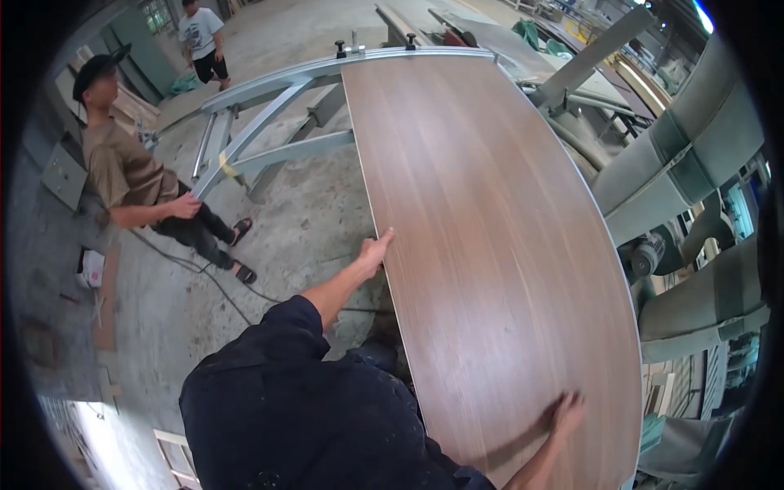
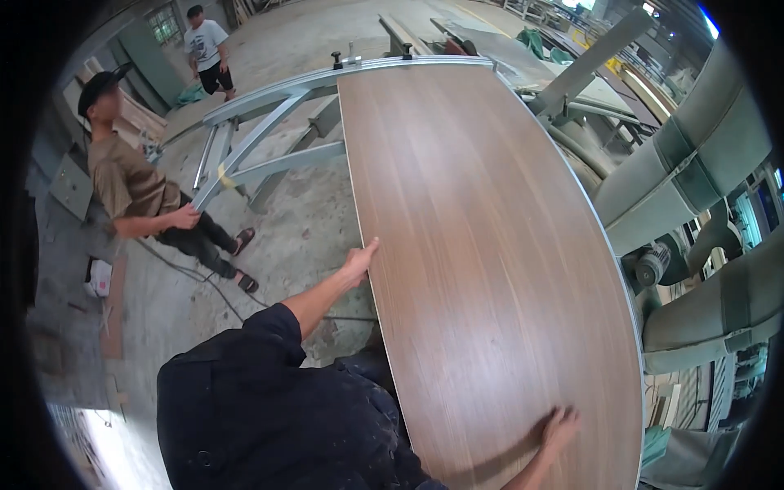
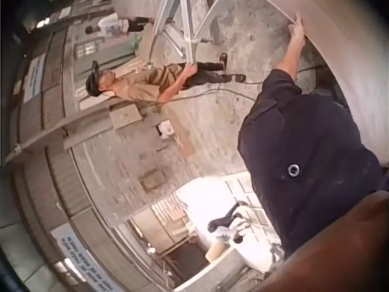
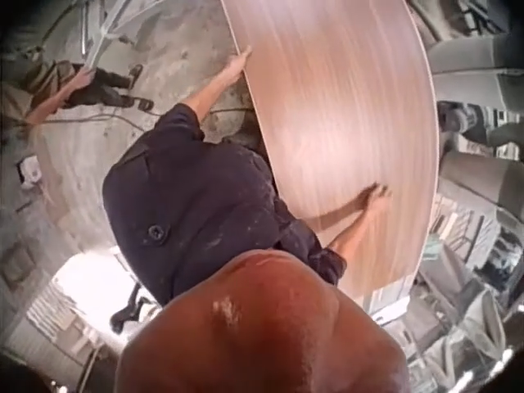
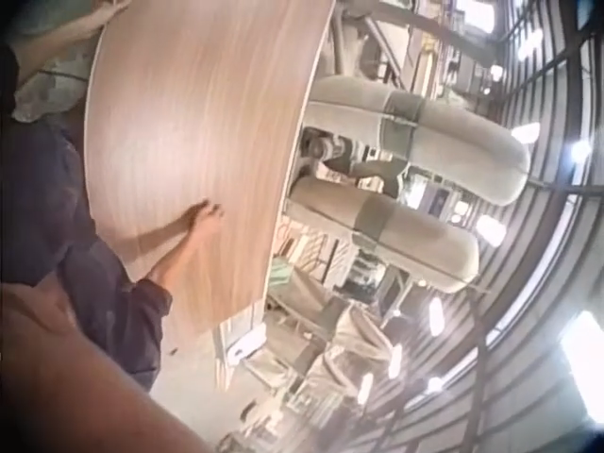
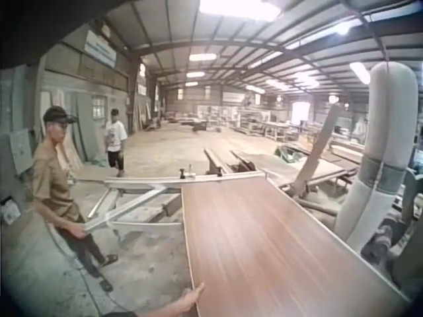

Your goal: Moving large wooden furniture panels and measuring them in a workshop environment.

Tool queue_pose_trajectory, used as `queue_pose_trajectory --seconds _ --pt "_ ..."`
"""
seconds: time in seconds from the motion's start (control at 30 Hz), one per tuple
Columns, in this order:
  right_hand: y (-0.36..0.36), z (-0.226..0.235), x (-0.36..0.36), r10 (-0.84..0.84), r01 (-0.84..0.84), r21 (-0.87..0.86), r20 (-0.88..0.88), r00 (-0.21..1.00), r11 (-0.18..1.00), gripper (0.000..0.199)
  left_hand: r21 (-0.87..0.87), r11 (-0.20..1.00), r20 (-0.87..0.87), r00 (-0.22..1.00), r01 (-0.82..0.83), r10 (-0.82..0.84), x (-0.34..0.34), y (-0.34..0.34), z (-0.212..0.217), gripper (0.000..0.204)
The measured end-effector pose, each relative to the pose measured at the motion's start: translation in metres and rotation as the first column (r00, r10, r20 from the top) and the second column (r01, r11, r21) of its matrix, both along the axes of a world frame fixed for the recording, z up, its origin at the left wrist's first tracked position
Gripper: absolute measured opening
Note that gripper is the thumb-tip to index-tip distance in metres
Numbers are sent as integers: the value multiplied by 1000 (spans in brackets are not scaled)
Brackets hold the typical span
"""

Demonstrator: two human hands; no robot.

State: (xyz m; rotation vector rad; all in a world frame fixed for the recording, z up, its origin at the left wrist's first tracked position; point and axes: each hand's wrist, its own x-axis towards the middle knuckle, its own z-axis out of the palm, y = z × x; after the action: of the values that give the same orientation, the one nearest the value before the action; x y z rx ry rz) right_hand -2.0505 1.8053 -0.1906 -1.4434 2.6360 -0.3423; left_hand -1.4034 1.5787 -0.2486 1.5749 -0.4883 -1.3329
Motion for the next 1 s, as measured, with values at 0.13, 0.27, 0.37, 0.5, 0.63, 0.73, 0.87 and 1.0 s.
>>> queue_pose_trajectory --seconds 0.13,0.27,0.37,0.5,0.63,0.73,0.87,1.0 --pt "-179 73 88 499 -352 -374 450 740 858 43 -5 998 -3 998 60 -60 -47 87 4 91" --pt "-315 190 194 621 -47 -641 721 307 766 46 59 992 -1 994 112 -112 -113 170 11 80" --pt "-342 243 292 538 193 -526 843 -14 829 61 82 982 -64 984 171 -166 -149 227 10 74" --pt "-212 283 509 843 -915 -403 486 -232 -19 33 140 977 -48 987 160 -154 -169 263 27 71" --pt "30 317 526 518 -567 -14 390 -762 -824 34 -4 984 -2 984 180 -180 -168 275 7 70" --pt "102 373 415 352 -398 -453 184 -917 -798 37 118 981 125 977 157 -171 -173 269 28 73" --pt "174 401 304 360 -300 -628 33 -932 -718 24 171 983 205 974 63 -98 -180 282 37 71" --pt "234 393 230 471 -315 -703 -32 -881 -638 20 -108 992 -59 996 -69 63 -185 308 6 64"
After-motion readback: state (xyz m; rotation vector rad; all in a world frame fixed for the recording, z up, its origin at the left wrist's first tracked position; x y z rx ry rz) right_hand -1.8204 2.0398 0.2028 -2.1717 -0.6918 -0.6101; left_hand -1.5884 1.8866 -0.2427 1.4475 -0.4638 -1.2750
